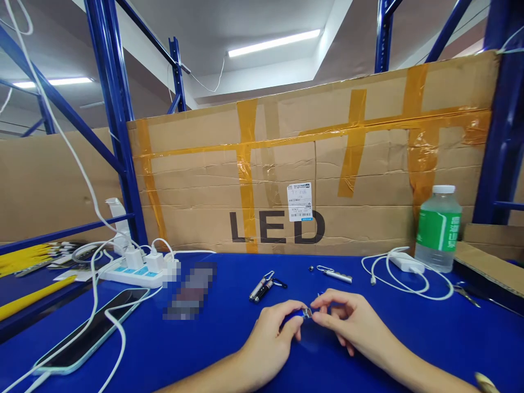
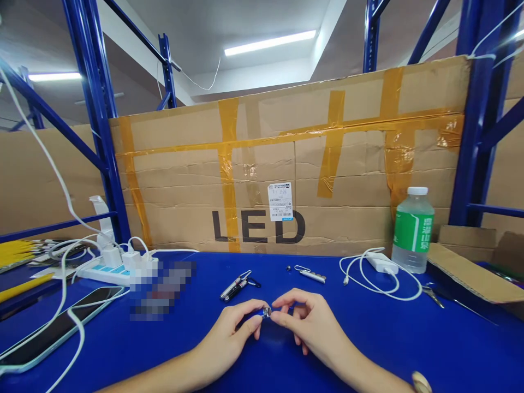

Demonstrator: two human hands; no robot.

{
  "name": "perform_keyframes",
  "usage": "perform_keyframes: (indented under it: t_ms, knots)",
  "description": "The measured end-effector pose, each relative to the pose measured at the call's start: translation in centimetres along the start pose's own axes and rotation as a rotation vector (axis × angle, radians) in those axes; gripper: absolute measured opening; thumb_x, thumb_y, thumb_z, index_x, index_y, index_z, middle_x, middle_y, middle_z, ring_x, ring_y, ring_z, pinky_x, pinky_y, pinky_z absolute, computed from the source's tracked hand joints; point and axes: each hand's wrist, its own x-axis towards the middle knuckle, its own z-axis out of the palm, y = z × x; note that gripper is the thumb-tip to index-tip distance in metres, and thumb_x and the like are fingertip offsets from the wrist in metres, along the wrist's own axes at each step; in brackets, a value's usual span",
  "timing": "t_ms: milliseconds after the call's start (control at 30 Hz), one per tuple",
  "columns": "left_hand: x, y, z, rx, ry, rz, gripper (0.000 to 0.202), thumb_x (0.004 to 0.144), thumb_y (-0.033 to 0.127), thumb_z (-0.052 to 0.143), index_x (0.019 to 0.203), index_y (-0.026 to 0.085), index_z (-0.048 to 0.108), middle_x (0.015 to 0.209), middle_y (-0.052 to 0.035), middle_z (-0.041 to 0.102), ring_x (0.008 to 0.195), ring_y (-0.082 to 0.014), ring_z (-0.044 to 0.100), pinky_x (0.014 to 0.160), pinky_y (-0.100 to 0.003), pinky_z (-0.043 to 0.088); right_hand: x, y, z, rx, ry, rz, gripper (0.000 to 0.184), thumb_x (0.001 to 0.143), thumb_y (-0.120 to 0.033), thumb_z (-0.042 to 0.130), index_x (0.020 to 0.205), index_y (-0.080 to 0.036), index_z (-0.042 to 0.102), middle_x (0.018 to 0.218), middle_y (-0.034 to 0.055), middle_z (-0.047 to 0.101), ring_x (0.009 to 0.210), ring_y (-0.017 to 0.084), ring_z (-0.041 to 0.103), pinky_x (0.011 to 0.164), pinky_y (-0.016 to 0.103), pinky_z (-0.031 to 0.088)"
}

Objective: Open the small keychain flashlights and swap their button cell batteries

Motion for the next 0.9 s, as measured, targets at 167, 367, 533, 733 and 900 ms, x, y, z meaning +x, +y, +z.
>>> perform_keyframes:
  t_ms: [167,367,533,733,900]
  knots:
    - [-0.1,-0.1,-0.1,0.007,-0.004,0.006,0.025,0.086,0.02,0.042,0.098,0.017,0.064,0.063,0.0025,0.051,0.062,-0.0112,0.048,0.064,-0.02,0.036,0.0,0.2,-0.3,0.002,0.009,-0.101,0.04,0.057,-0.052,0.071,0.068,-0.014,0.067,0.069,0.0001,0.052,0.033,0.002,0.042,0.026,0.015,0.035]
    - [-0.2,-0.4,-0.2,0.036,-0.025,0.001,0.025,0.086,0.021,0.042,0.095,0.017,0.064,0.064,0.0024,0.052,0.063,-0.0113,0.049,0.066,-0.021,0.037,0.3,1.4,-0.5,-0.07,0.008,-0.168,0.035,0.063,-0.049,0.068,0.074,-0.016,0.07,0.074,0.0023,0.054,0.035,0.003,0.044,0.028,0.016,0.036]
    - [-0.2,-0.5,-0.4,0.04,-0.05,0.024,0.024,0.086,0.021,0.041,0.095,0.017,0.063,0.065,0.0027,0.053,0.065,-0.0113,0.049,0.065,-0.021,0.037,0.5,1.8,-0.6,-0.076,-0.025,-0.23,0.034,0.064,-0.049,0.069,0.071,-0.016,0.071,0.072,0.0018,0.052,0.036,0.003,0.044,0.03,0.016,0.036]
    - [-0.3,-0.6,-0.3,0.063,-0.074,0.038,0.023,0.086,0.018,0.041,0.088,0.016,0.064,0.064,0.0034,0.051,0.063,-0.01,0.047,0.063,-0.02,0.035,0.2,0.5,-0.2,-0.032,-0.036,-0.144,0.036,0.054,-0.048,0.076,0.061,-0.014,0.065,0.069,-0.0002,0.05,0.034,0.002,0.043,0.03,0.017,0.033]
    - [-0.5,-0.5,-0.4,0.094,-0.086,0.024,0.02,0.086,0.018,0.042,0.09,0.016,0.061,0.062,0.0039,0.05,0.06,-0.0099,0.047,0.06,-0.019,0.035,-0.1,0.1,0.3,-0.041,0.009,-0.126,0.036,0.053,-0.046,0.076,0.057,-0.013,0.062,0.065,-0.0016,0.049,0.034,0.002,0.042,0.031,0.017,0.03]
